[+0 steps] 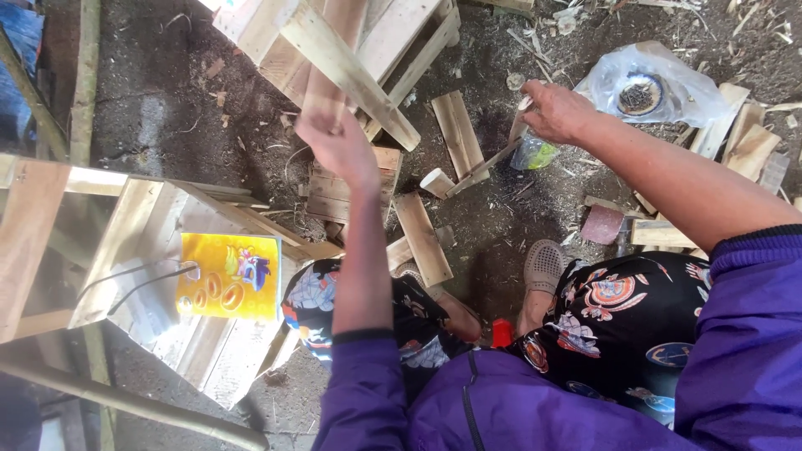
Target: The person sits on the ground and assembles a small wooden frame by hand. They pick up wooden planks, align them to form a rectangular structure, and secure the joints using nails and a hammer.
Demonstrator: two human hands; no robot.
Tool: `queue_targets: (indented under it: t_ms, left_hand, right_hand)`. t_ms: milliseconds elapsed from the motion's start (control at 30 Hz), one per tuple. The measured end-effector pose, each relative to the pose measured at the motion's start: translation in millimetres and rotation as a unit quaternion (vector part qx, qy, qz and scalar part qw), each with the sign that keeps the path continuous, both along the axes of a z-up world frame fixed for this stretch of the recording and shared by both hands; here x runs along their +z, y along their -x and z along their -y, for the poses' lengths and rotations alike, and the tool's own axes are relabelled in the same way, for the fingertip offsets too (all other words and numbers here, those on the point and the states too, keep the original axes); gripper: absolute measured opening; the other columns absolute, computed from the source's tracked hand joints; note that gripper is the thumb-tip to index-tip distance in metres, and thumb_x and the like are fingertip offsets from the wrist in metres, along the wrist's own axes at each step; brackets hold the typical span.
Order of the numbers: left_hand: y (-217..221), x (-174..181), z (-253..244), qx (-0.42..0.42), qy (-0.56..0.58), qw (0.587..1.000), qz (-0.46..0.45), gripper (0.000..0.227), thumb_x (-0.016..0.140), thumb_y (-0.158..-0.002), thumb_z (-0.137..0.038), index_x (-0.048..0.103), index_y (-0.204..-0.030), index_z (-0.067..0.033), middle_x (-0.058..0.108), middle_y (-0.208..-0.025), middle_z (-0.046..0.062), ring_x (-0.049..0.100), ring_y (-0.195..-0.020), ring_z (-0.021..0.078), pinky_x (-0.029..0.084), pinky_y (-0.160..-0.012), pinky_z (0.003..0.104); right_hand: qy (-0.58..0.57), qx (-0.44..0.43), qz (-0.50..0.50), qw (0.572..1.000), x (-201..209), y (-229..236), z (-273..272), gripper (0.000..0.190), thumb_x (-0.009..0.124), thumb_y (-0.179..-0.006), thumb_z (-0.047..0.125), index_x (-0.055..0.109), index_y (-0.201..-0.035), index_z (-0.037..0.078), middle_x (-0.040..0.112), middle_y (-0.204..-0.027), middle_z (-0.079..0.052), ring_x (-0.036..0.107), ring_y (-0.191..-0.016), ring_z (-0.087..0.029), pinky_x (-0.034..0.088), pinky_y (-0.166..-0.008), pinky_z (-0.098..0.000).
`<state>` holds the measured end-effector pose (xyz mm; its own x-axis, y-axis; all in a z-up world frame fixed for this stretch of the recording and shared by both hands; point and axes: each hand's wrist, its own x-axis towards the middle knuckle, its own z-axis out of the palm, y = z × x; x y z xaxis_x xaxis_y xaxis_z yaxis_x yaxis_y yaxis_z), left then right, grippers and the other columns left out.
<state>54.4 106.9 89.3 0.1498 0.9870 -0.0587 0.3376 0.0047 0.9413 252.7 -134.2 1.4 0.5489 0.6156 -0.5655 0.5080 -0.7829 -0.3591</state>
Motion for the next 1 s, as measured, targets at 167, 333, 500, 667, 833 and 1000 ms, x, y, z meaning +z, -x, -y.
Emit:
queue_targets:
  t_ms: [167,333,500,667,833,1000]
  left_hand:
    - [19.4,-26.2,74.0,-0.125,0.107,0.984,-0.069,0.019,0.055,-0.101,-0.022,0.064,-0.109,-0.0066,0.064,-0.093,0.006,0.06,-0.082,0.0139,0.056,-0.072,0.025]
    - [36.8,-18.7,118.9,-0.265,0.224,0.926,-0.148,0.062,0.059,-0.094,-0.037,0.045,-0.149,-0.0106,0.047,-0.157,0.009,0.049,-0.139,0.0227,0.046,-0.114,0.043]
    - [52.5,-80.9,109.8,-0.271,0.124,0.935,-0.191,0.04,0.063,-0.1,-0.015,0.06,-0.139,-0.0173,0.076,-0.105,0.008,0.067,-0.068,0.0116,0.054,-0.045,0.021]
    - [59.1,-125.3,102.0,-0.273,0.045,0.96,-0.051,0.013,0.068,-0.098,-0.009,0.074,-0.11,-0.0104,0.071,-0.081,0.0,0.053,-0.057,0.0047,0.043,-0.042,0.018]
    - [59.9,-129.1,103.3,-0.258,0.057,0.963,-0.06,0.008,0.073,-0.095,-0.014,0.074,-0.103,-0.0141,0.068,-0.076,-0.004,0.053,-0.058,0.0044,0.044,-0.042,0.019]
    - [63.9,-117.7,104.9,-0.292,0.037,0.955,-0.04,0.01,0.071,-0.096,-0.004,0.074,-0.099,-0.0127,0.07,-0.081,-0.003,0.049,-0.055,0.0024,0.038,-0.038,0.016]
  right_hand:
    - [-0.005,-0.024,-0.02,1.0,16.9,7.3,-4.5,0.052,0.052,-0.109,0.023,0.033,-0.155,0.009,0.061,-0.114,-0.026,0.064,-0.089,-0.034,0.059,-0.079,-0.0463]
    - [-0.004,-0.037,-0.028,0.999,22.8,12.2,-5.2,0.055,0.05,-0.11,0.025,0.029,-0.158,0.009,0.057,-0.127,-0.029,0.063,-0.102,-0.039,0.056,-0.09,-0.0505]
    - [-0.016,-0.053,-0.035,0.998,34.0,17.3,-7.5,0.04,0.053,-0.11,0.018,0.042,-0.146,0.003,0.062,-0.115,-0.024,0.06,-0.079,-0.028,0.056,-0.067,-0.0366]
    - [-0.039,-0.049,-0.027,0.998,13.5,11.7,-10.5,0.033,0.056,-0.109,0.017,0.046,-0.138,0.004,0.063,-0.104,-0.021,0.057,-0.073,-0.027,0.052,-0.059,-0.034]
    - [-0.024,-0.028,0.002,0.999,11.4,6.2,-20.0,0.038,0.053,-0.109,0.017,0.044,-0.143,0.005,0.061,-0.104,-0.019,0.057,-0.078,-0.027,0.054,-0.068,-0.0375]
    - [0.009,-0.033,-0.015,0.999,8.3,4.1,-24.0,0.031,0.055,-0.106,0.01,0.047,-0.136,0.007,0.053,-0.083,-0.012,0.046,-0.064,-0.022,0.043,-0.051,-0.0299]
